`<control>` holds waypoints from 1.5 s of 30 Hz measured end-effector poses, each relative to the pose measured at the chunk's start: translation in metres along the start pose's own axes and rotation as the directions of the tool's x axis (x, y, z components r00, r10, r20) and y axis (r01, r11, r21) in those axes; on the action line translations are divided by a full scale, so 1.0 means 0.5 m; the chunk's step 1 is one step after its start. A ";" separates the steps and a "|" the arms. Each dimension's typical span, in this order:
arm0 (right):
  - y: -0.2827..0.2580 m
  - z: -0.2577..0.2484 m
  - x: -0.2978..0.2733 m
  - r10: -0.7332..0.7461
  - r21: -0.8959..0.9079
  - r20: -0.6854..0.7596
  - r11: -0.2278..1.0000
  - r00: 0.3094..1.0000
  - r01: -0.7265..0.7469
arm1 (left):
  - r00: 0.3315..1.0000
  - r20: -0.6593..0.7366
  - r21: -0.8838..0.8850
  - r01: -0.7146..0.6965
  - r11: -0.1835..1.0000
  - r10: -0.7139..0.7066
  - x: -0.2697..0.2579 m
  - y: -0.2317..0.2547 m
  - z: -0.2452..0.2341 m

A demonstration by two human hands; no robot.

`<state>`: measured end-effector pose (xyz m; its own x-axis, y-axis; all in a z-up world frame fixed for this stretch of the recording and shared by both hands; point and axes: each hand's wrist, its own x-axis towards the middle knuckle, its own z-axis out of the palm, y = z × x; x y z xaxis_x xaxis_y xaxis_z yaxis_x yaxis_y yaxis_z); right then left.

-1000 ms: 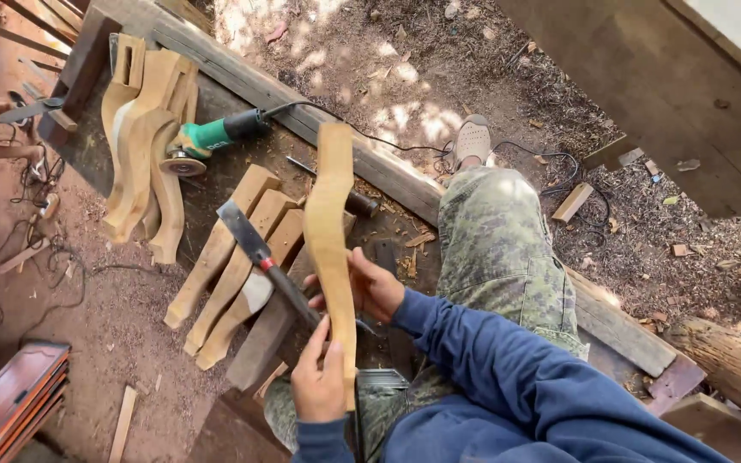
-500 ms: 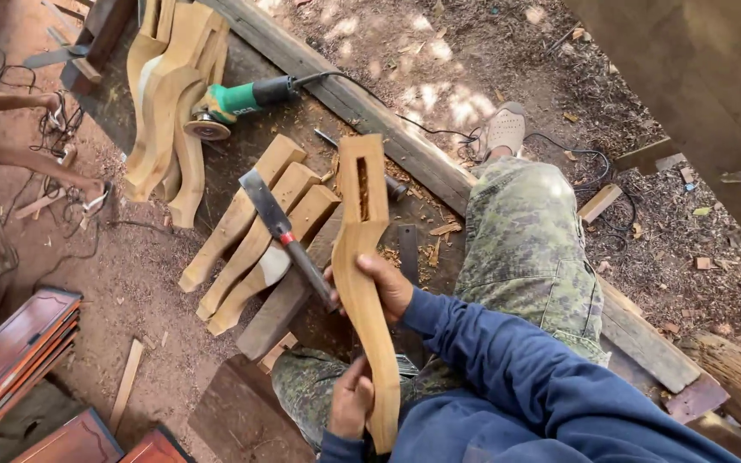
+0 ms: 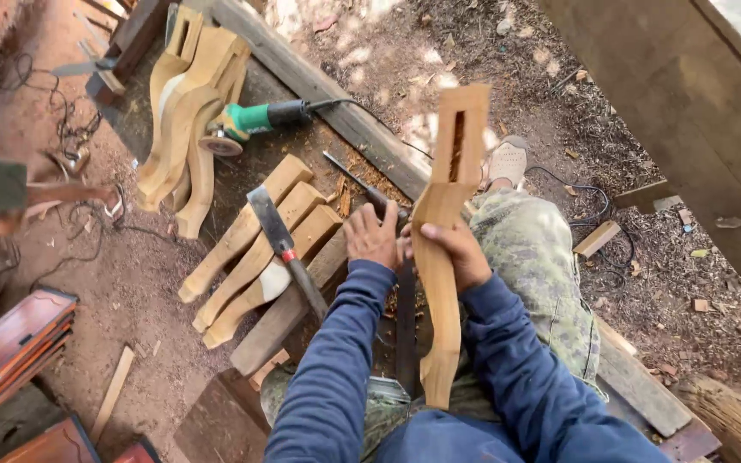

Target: Carving a mortise into a wooden furniture leg using a chisel and hammer.

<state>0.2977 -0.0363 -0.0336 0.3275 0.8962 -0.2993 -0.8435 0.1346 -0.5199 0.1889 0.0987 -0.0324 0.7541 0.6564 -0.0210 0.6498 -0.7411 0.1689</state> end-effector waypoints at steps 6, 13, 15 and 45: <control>-0.004 0.035 0.008 -0.026 -0.080 0.030 0.996 0.999 0.028 | 0.965 0.149 0.520 -0.263 0.813 0.217 0.080 -0.124 0.192; -0.013 0.031 0.004 0.024 -0.038 0.168 0.999 0.985 -0.018 | 0.968 0.090 0.309 -0.250 0.918 0.233 0.125 -0.116 0.110; -0.020 0.044 0.004 0.031 -0.039 0.135 0.999 0.990 -0.026 | 0.983 0.092 0.325 -0.183 0.928 0.161 0.116 -0.149 0.131; 0.016 0.034 0.017 -0.065 -0.158 0.261 0.981 0.963 0.109 | 0.939 -0.047 -0.856 0.138 0.498 -0.341 -0.230 -0.027 -0.384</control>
<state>0.2866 -0.0204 -0.0267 0.2588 0.9649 -0.0457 -0.7247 0.1627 -0.6696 0.0751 0.0602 0.1568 0.4819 0.8757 -0.0310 0.3457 -0.1575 0.9250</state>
